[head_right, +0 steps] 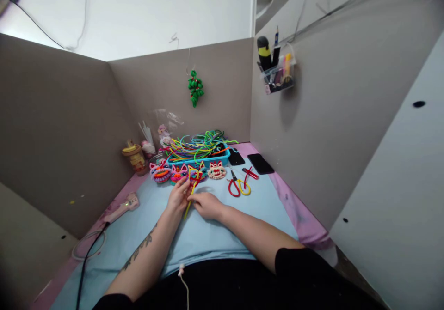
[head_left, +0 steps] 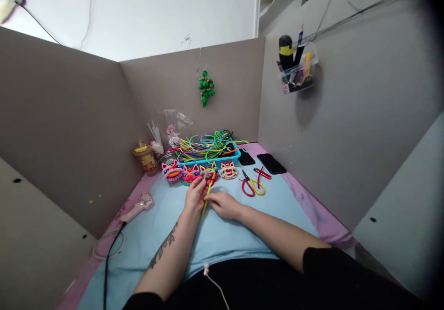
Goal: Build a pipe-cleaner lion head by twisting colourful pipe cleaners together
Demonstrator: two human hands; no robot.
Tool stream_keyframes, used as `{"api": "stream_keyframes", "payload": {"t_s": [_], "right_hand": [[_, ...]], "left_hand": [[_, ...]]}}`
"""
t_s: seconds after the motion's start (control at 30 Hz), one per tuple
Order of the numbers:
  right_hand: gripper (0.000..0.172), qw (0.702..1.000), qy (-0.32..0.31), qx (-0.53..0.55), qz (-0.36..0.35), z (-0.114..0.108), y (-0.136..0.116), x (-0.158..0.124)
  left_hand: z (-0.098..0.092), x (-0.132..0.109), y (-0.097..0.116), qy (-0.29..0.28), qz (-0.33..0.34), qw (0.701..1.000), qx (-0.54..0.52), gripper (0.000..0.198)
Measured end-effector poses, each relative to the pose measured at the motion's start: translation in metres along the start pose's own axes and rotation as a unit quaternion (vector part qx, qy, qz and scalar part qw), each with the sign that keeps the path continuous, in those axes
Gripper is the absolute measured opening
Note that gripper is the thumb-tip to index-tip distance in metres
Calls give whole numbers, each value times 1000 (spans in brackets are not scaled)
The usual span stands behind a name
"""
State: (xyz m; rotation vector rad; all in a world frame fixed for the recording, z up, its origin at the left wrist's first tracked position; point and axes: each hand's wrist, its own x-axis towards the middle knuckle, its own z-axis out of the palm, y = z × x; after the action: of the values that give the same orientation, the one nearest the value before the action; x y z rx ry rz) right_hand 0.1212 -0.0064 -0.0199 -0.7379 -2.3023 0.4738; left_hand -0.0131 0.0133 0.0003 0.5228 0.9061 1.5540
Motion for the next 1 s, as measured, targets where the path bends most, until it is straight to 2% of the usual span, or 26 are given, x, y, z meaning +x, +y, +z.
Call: {"api": "stream_keyframes", "payload": {"t_s": [0.1, 0.27, 0.43, 0.53, 0.6, 0.63, 0.67, 0.7, 0.77, 0.83, 0.87, 0.93, 1.0], "right_hand": [[28, 999, -15, -31, -40, -3, -5, -3], [27, 983, -81, -32, -161, -4, -21, -9], [28, 965, -128, 60, -220, -5, -35, -12], [26, 935, -217, 193, -203, -17, -43, -15], [24, 904, -287, 280, -150, -27, -46, -15], [25, 894, -301, 312, -111, -30, -46, -15], [27, 895, -285, 335, -68, -33, -45, -14], [28, 908, -233, 348, -22, -34, -42, -12], [28, 941, -41, 330, 62, -33, -33, -7], [24, 949, 145, 257, 113, -30, -22, -1], [21, 948, 202, 213, 123, -29, -16, 1], [15, 952, 252, 129, 120, -29, -7, 5], [11, 957, 258, 72, 107, -30, 0, 7]], "left_hand": [[-2, 2, 0, -6, 6, 1000, -11, 26], [-3, 4, 4, 0, 4, 1000, -21, 27], [-4, 4, 9, 17, 17, 1000, 1, 32], [-5, 4, 10, 6, 40, 999, 34, 38], [-7, 4, 9, -12, 59, 996, 61, 42], [-8, 5, 8, -20, 70, 994, 76, 43], [-8, 5, 7, -28, 81, 992, 92, 44], [-9, 6, 6, -37, 91, 990, 106, 45], [-9, 6, 5, -53, 110, 984, 128, 44], [-8, 5, 4, -67, 117, 979, 152, 44], [-7, 4, 3, -73, 117, 977, 163, 43], [-5, 1, 2, -91, 121, 972, 182, 42], [-4, -2, 1, -112, 128, 967, 189, 40]]}}
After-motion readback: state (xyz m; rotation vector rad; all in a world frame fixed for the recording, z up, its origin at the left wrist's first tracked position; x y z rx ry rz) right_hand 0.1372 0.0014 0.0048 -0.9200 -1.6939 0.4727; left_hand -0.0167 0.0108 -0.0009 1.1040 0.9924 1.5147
